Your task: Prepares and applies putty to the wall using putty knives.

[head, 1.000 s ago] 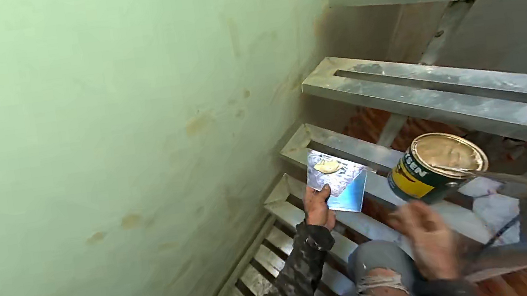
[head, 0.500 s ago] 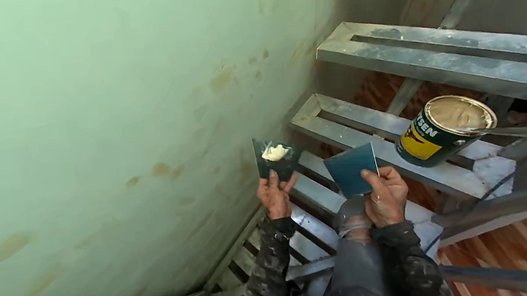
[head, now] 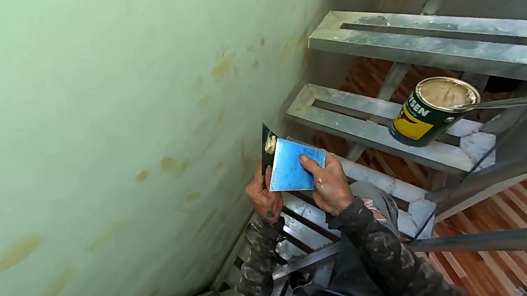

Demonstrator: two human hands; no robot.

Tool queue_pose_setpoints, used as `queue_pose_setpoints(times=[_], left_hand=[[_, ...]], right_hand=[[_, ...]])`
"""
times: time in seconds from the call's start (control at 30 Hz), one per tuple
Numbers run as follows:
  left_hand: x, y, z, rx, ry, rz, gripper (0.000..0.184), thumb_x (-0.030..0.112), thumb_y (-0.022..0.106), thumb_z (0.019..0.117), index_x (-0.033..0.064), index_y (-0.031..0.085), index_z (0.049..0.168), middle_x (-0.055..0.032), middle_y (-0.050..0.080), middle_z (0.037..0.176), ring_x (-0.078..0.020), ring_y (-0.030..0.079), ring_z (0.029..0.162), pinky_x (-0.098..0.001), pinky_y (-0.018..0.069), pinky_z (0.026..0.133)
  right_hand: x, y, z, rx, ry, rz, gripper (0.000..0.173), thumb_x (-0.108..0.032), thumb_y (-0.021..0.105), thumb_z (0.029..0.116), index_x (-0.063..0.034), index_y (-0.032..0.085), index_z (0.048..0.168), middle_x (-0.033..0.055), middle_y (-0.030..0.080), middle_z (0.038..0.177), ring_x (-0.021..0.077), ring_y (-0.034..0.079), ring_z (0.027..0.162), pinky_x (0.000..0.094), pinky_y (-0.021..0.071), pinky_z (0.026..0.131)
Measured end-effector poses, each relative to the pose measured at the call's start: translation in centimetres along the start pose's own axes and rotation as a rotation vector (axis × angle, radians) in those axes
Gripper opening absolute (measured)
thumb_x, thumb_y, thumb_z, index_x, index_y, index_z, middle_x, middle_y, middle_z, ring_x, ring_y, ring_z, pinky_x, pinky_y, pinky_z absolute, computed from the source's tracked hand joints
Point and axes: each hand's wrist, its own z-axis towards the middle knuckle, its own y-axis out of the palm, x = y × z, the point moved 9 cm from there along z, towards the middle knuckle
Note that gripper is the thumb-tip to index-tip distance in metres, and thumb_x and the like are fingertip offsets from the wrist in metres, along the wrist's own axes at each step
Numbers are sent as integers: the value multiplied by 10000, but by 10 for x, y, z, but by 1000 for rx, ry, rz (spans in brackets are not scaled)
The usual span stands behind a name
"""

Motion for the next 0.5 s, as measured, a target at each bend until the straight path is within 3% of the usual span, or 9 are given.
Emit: queue_pose_setpoints(times=[0.17,0.37,0.43,0.5], left_hand=[[9,-4,3,-65,145,71,343,3,563,915,-113,669,1219,-167,759,1016,-144,740,938,-310,592,896],[2,-5,16,-174,248,220,307,-11,518,955,-114,693,1185,-213,751,1057,-201,749,980,-321,584,925],[-2,-4,17,-181,246,309,287,-9,533,957,-111,702,1165,-206,757,1026,-203,756,937,-318,595,893],[-15,-5,15,-180,199,410,294,5,538,935,-93,721,1143,-192,762,933,-213,755,816,-339,609,797]], right_hand=[[13,13,-3,25,27,64,237,-38,565,1029,19,544,1258,193,694,1036,262,731,891,418,641,787],[17,18,16,47,38,155,269,-45,537,1043,15,511,1305,194,684,1051,259,727,894,418,636,793],[17,21,28,50,48,214,287,-52,526,1051,15,492,1328,199,680,1072,267,727,912,428,635,806],[14,24,43,59,71,290,301,-66,517,1058,1,480,1350,197,669,1098,272,717,935,442,629,812]])
